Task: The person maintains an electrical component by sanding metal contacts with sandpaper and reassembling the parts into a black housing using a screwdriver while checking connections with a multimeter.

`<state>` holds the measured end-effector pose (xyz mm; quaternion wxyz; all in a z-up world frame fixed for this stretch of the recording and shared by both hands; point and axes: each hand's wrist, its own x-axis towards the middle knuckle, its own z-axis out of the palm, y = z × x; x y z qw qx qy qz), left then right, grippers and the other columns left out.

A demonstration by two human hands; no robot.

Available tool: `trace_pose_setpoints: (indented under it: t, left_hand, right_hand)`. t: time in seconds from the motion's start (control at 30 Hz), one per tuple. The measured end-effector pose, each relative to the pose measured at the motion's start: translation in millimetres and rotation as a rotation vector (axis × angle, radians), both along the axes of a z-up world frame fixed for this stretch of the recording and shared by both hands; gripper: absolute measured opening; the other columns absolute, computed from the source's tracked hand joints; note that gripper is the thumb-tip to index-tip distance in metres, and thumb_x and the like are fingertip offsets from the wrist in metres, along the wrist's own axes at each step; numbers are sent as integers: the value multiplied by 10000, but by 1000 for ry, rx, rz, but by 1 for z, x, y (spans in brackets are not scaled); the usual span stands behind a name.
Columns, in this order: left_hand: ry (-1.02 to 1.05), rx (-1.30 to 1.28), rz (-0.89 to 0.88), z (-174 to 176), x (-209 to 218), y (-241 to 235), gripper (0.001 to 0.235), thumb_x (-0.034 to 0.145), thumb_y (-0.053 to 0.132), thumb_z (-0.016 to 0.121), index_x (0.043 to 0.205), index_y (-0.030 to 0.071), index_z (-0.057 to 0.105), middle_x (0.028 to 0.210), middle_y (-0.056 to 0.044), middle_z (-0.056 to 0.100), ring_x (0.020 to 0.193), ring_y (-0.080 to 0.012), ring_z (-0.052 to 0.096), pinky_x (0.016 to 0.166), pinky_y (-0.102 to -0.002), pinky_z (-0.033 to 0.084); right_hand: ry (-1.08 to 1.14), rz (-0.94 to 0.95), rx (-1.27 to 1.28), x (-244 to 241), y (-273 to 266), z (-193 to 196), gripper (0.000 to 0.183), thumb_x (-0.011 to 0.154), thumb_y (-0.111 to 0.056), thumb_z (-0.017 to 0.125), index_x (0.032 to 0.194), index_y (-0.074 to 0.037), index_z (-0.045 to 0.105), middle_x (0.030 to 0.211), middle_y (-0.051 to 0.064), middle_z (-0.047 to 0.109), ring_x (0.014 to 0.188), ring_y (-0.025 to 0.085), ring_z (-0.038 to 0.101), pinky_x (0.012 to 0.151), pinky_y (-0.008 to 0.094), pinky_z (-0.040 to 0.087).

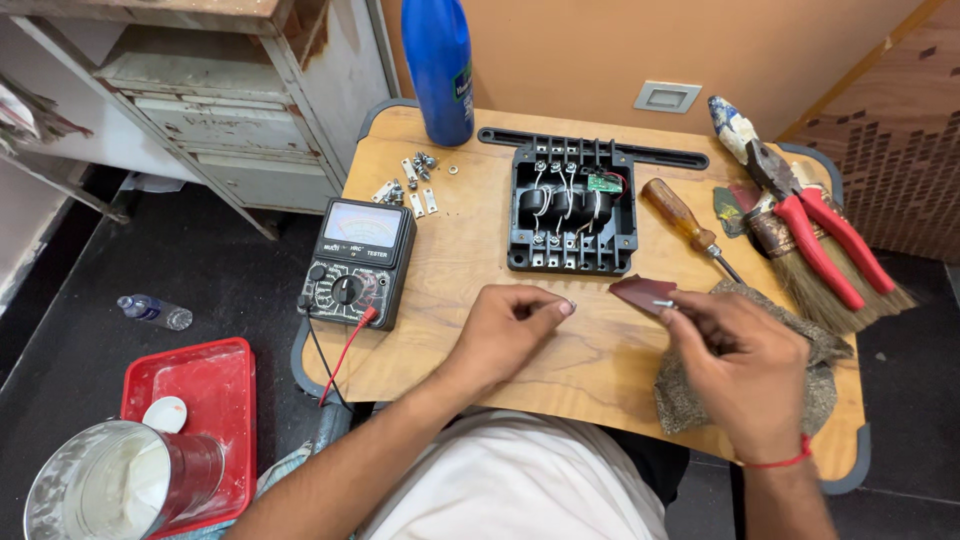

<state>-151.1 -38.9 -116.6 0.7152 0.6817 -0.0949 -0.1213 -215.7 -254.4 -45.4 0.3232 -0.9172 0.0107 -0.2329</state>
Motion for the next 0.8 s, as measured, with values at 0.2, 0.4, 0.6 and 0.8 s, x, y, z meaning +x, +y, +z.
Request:
trace_pose_setpoints:
  t: [0.2,0.4,0.6,0.8]
  left_hand:
    - [-260,759,-126,41,15,3,233,866,286,718,939,78,795,838,-176,764,817,-335,744,790,-450,570]
    - [-267,951,-130,46,20,-4,319,891,351,704,883,34,744,855,-184,743,857,-380,714,785,-512,553]
    - [-378,994,-77,35,14,-3,291,968,310,642,962,27,708,951,-181,719,866,-401,699,766,-519,553]
    - [-723,685,-156,32,-9,-29,307,925,265,647,1095,15,695,989,-172,667,877,-358,684,730,-477,571]
  right_hand:
    - [37,31,-62,1,-11,2,189,879,-77,791,1063,-41,778,727,66,644,547,118,543,537,278,447]
    - [71,55,-36,-3,-10,2,174,878,-73,778,1050,-46,770,748,58,644,559,116,554,530,282,454]
    - [29,94,-72,-8,-17,8,189,859,-69,774,1043,-31,745,872,71,701,627,111,629,557,264,514]
    - [-21,-89,-167,-24,-69,16,222,932,-68,802,1147,-47,750,1054,87,739,808,135,690,682,266,528]
